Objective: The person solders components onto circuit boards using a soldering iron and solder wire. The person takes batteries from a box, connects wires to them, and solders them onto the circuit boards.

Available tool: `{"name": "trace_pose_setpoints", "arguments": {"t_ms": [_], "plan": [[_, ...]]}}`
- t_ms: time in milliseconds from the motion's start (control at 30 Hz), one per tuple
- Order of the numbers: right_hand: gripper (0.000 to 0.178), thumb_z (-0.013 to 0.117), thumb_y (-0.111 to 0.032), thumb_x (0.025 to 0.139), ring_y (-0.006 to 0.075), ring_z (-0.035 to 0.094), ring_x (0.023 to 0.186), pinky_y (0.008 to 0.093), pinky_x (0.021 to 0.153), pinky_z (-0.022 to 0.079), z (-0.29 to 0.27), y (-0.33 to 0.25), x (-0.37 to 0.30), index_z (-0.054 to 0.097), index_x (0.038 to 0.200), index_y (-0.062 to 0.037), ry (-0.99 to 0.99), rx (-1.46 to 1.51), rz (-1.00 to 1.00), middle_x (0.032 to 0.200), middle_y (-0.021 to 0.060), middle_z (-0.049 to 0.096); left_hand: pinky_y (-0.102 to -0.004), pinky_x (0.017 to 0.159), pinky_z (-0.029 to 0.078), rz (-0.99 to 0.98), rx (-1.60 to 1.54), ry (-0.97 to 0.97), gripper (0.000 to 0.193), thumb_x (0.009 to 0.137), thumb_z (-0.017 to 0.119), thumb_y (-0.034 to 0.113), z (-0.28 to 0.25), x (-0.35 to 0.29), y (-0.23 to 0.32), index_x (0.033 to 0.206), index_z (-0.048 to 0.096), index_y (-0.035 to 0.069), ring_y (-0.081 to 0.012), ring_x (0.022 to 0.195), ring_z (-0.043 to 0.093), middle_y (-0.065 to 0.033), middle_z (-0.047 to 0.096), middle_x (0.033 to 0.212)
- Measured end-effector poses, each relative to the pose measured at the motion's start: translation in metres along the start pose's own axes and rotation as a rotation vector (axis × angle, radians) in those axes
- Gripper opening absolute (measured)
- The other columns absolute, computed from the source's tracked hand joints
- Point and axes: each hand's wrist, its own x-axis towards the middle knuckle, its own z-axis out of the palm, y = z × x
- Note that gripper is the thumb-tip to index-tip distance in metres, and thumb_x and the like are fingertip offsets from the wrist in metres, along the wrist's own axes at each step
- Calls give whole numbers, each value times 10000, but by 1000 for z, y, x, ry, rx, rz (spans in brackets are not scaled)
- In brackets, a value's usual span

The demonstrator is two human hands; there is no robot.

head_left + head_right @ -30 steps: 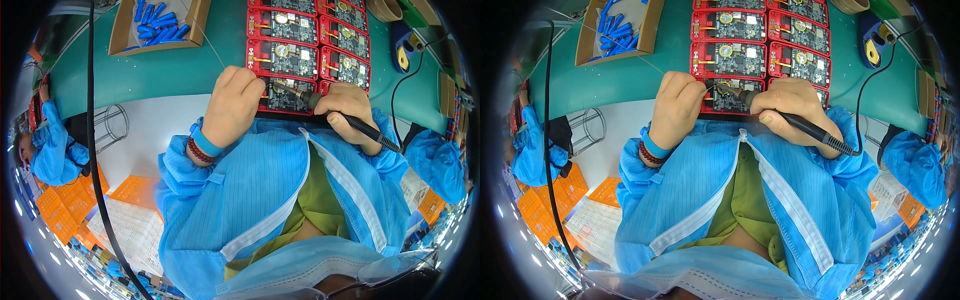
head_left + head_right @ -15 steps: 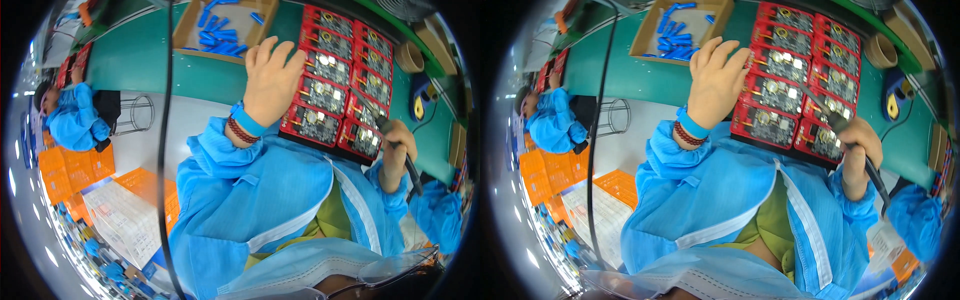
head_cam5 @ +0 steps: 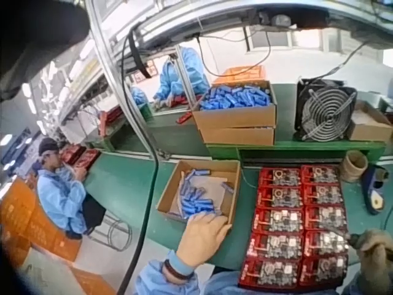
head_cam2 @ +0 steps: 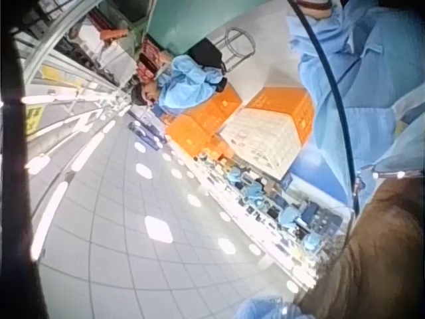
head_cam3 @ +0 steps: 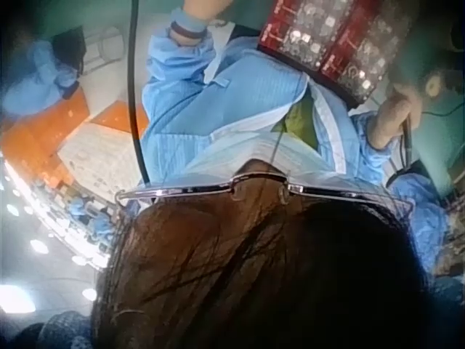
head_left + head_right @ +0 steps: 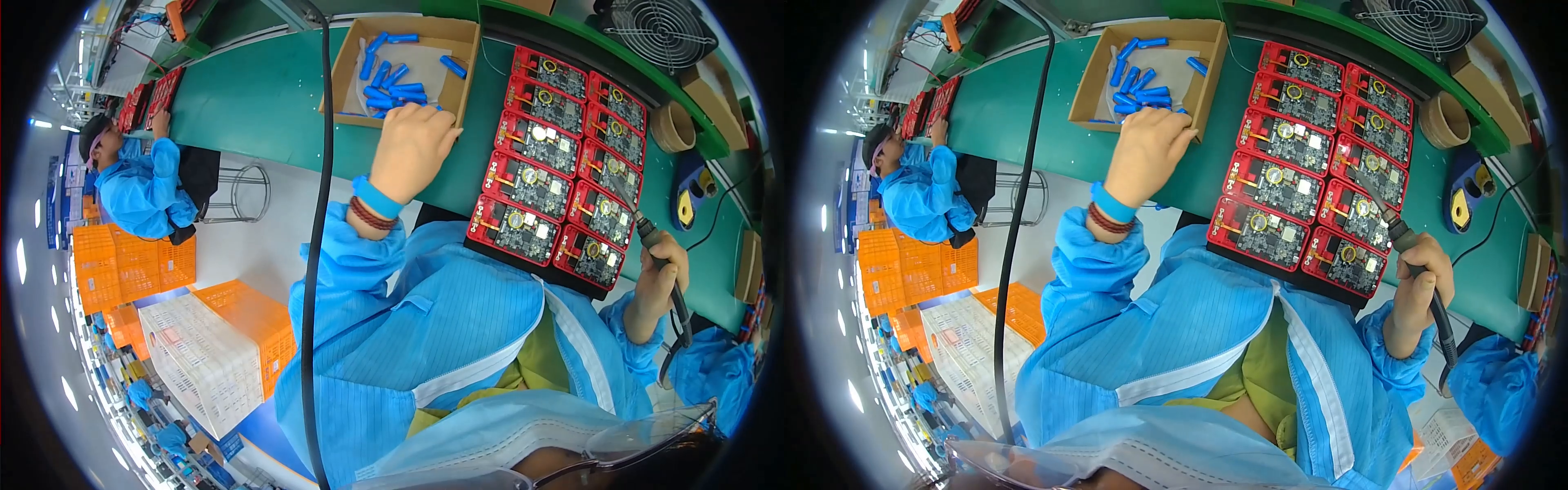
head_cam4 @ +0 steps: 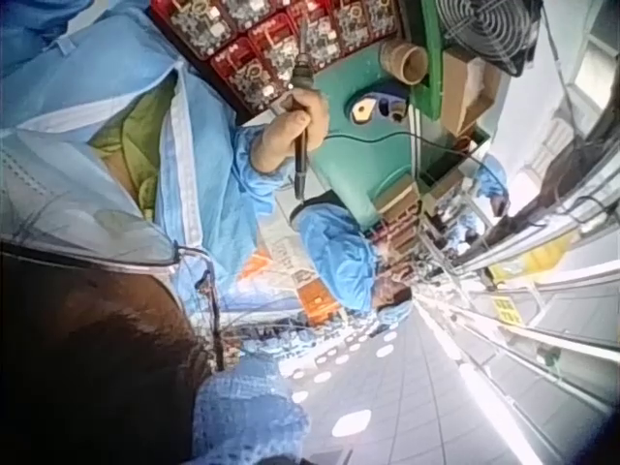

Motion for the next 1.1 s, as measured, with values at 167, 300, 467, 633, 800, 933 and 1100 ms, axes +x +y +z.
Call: {"name": "trace_pose_setpoints", "arguments": {"t_ms": [167, 300, 467, 633, 800, 933, 1100], "plan": [[417, 439, -371, 964, 140, 414, 610, 241, 517, 307, -6, -5, -5, 527, 903, 31, 28, -63, 20, 754, 97, 471, -440, 722, 485, -22, 40, 182, 144, 833, 576, 116, -24, 42, -53, 882, 644, -2, -366, 812, 598, -183, 634, 860], [398, 455, -356, 955, 120, 396, 560, 271, 525, 276, 4, -11, 1, 554, 865, 19, 88, -68, 26, 645, 58, 461, -445, 743, 494, -148, 171, -52, 181, 817, 592, 161, 5, 70, -102, 898, 649, 10, -381, 824, 605, -201, 635, 896], [417, 443, -373, 963, 126, 398, 593, 257, 521, 288, 3, -11, 4, 540, 895, 27, 11, -98, 19, 660, 54, 442, -419, 832, 508, -280, 379, -388, 220, 807, 536, 131, 25, 85, -103, 934, 665, 6, -375, 958, 615, -225, 632, 1038], [416, 435, -366, 965, 127, 402, 592, 260, 529, 299, 0, -11, 1, 541, 898, 30, 48, -115, 20, 675, 61, 450, -445, 748, 512, -236, 312, 36, 191, 788, 573, 123, 13, 79, -111, 914, 662, 11, -366, 856, 626, -215, 626, 974], [413, 438, -365, 965, 125, 404, 589, 256, 529, 308, -2, -7, -2, 537, 905, 32, 64, -75, 44, 691, 67, 452, -327, 715, 498, -170, -119, 284, 202, 789, 629, 46, -30, 55, -62, 988, 629, 10, -280, 779, 607, -135, 612, 860], [401, 445, -352, 962, 125, 431, 599, 266, 540, 320, 10, -8, 4, 547, 942, 35, 70, -27, 40, 704, 73, 483, -247, 726, 480, -353, -934, 141, 180, 857, 593, 43, -31, 35, -9, 1030, 610, -5, -146, 769, 582, -57, 610, 911], [348, 487, -302, 943, 153, 534, 675, 287, 607, 413, 26, -18, 14, 574, 996, 31, -37, -11, 111, 792, 105, 576, -272, 766, 496, -383, -1542, -177, 184, 889, 533, 7, -13, 23, 56, 1071, 533, -21, -140, 836, 599, -104, 601, 1025]]}}
